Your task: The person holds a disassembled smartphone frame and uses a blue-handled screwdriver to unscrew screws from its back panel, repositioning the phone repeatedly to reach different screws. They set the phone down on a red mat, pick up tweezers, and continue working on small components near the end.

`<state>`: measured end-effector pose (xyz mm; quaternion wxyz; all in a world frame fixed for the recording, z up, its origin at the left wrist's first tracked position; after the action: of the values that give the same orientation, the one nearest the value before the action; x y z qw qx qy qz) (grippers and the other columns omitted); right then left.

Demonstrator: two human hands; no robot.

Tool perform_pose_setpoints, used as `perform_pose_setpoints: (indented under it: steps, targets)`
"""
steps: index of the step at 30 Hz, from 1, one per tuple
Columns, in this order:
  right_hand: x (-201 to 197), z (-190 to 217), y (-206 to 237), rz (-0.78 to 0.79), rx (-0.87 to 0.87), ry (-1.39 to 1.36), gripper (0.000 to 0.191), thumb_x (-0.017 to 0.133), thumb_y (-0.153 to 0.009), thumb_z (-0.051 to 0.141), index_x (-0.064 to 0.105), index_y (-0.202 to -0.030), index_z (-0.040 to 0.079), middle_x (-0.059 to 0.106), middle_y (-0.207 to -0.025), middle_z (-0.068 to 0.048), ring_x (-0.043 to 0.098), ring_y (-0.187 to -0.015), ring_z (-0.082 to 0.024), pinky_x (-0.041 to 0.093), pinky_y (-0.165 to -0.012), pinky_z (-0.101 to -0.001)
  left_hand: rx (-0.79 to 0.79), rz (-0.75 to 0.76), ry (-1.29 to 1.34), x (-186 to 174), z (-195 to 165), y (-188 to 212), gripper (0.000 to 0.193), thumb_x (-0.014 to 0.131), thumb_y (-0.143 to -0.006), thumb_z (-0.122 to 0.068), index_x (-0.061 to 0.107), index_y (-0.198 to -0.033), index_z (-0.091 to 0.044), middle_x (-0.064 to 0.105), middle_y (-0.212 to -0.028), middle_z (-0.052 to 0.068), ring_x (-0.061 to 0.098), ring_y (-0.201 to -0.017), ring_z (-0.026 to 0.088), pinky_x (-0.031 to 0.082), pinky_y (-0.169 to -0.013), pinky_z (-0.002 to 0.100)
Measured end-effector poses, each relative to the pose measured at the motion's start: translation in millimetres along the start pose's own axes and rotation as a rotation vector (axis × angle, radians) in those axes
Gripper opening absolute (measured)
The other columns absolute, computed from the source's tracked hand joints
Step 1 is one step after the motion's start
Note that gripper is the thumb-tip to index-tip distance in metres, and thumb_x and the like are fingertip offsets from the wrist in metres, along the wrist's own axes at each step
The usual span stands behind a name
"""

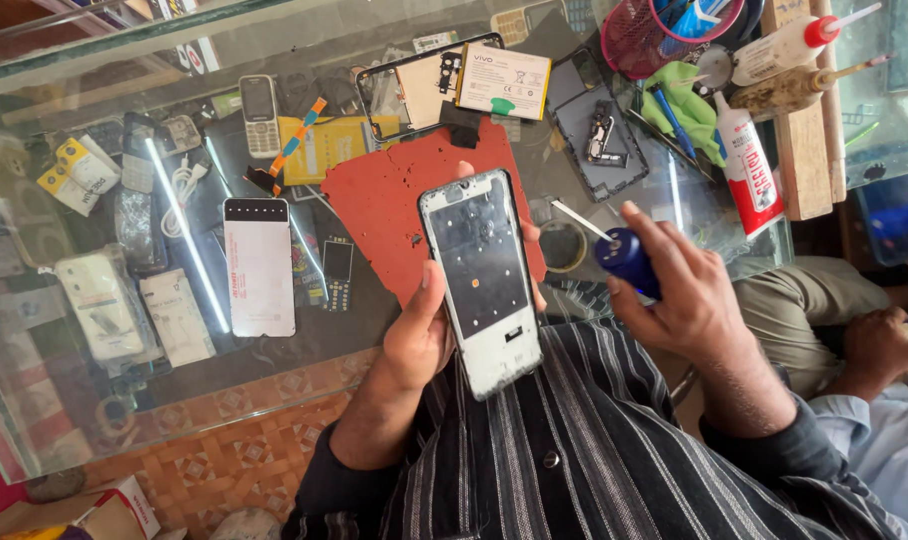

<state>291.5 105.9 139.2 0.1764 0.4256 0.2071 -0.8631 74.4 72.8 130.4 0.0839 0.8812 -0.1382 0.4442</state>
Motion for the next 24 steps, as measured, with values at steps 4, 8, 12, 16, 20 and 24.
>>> perform_pose_setpoints:
  steps: [4, 8, 12, 16, 20, 24]
  targets:
    - [8.4, 11.1, -7.3, 0.045, -0.082, 0.054, 0.071, 0.075, -0.08, 0.013, 0.05, -0.144, -0.008, 0.063, -0.096, -0.018, 0.065, -0.071, -0.032, 0.055, -0.063, -0.0421, 0.042, -0.019, -0.012, -2.4, -1.2, -2.3, 0.09, 0.046, -0.11, -0.057, -0.004, -0.174, -0.018, 0.052, -0.138, 0.022, 0.064, -0.109, 0.027, 0.058, -0.095, 0.046]
    - [6.7, 10.6, -13.7, 0.053, -0.062, 0.077, 0.068, 0.075, -0.081, 0.011, 0.052, -0.142, -0.009, 0.063, -0.096, -0.018, 0.065, -0.069, -0.031, 0.055, -0.062, -0.0415, 0.005, -0.03, 0.006, -2.5, -1.5, -0.2, 0.085, 0.047, -0.11, -0.053, 0.003, -0.173, -0.016, 0.05, -0.141, 0.02, 0.064, -0.106, 0.026, 0.06, -0.086, 0.047]
    - [0.9, 11.5, -16.0, 0.035, -0.102, 0.093, 0.064, 0.074, -0.083, 0.009, 0.052, -0.139, -0.009, 0.064, -0.098, -0.018, 0.067, -0.075, -0.031, 0.056, -0.067, -0.0415, -0.001, -0.04, -0.022, -2.7, -8.8, 0.2, 0.081, 0.048, -0.109, -0.05, 0.014, -0.17, -0.01, 0.025, -0.175, 0.009, 0.063, -0.101, 0.025, 0.06, -0.077, 0.044]
    - [-1.8, 11.5, -16.3, 0.028, -0.116, 0.109, 0.061, 0.074, -0.081, 0.008, 0.054, -0.137, -0.009, 0.065, -0.096, -0.017, 0.068, -0.076, -0.032, 0.056, -0.067, -0.0423, -0.035, -0.006, 0.051, 2.0, -14.1, 1.7, 0.08, 0.048, -0.111, -0.049, 0.016, -0.171, -0.009, 0.017, -0.18, 0.012, 0.064, -0.098, 0.025, 0.059, -0.075, 0.042]
    - [-5.2, 13.3, -16.1, 0.017, -0.162, 0.118, 0.061, 0.074, -0.081, 0.008, 0.054, -0.136, -0.009, 0.066, -0.101, -0.019, 0.069, -0.081, -0.033, 0.056, -0.07, -0.0429, -0.057, 0.009, 0.124, 5.2, -15.7, 1.9, 0.08, 0.047, -0.111, -0.048, 0.015, -0.171, -0.008, 0.018, -0.179, 0.013, 0.064, -0.097, 0.026, 0.059, -0.074, 0.042]
    - [-5.9, 13.4, -15.2, 0.019, -0.167, 0.125, 0.06, 0.073, -0.081, 0.008, 0.055, -0.135, -0.008, 0.067, -0.101, -0.018, 0.069, -0.082, -0.033, 0.057, -0.071, -0.043, -0.074, 0.008, 0.129, 6.7, -16.6, 3.9, 0.079, 0.047, -0.111, -0.048, 0.015, -0.172, -0.007, 0.019, -0.18, 0.013, 0.063, -0.097, 0.026, 0.059, -0.074, 0.042]
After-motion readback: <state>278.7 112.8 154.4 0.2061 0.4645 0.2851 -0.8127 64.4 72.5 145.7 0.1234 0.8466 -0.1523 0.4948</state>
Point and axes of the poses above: each hand's wrist, its own y-axis away from the middle knuckle, its own x-axis out of the palm, z = x × y, the point moved 7 cm from there along -y, towards the middle knuckle
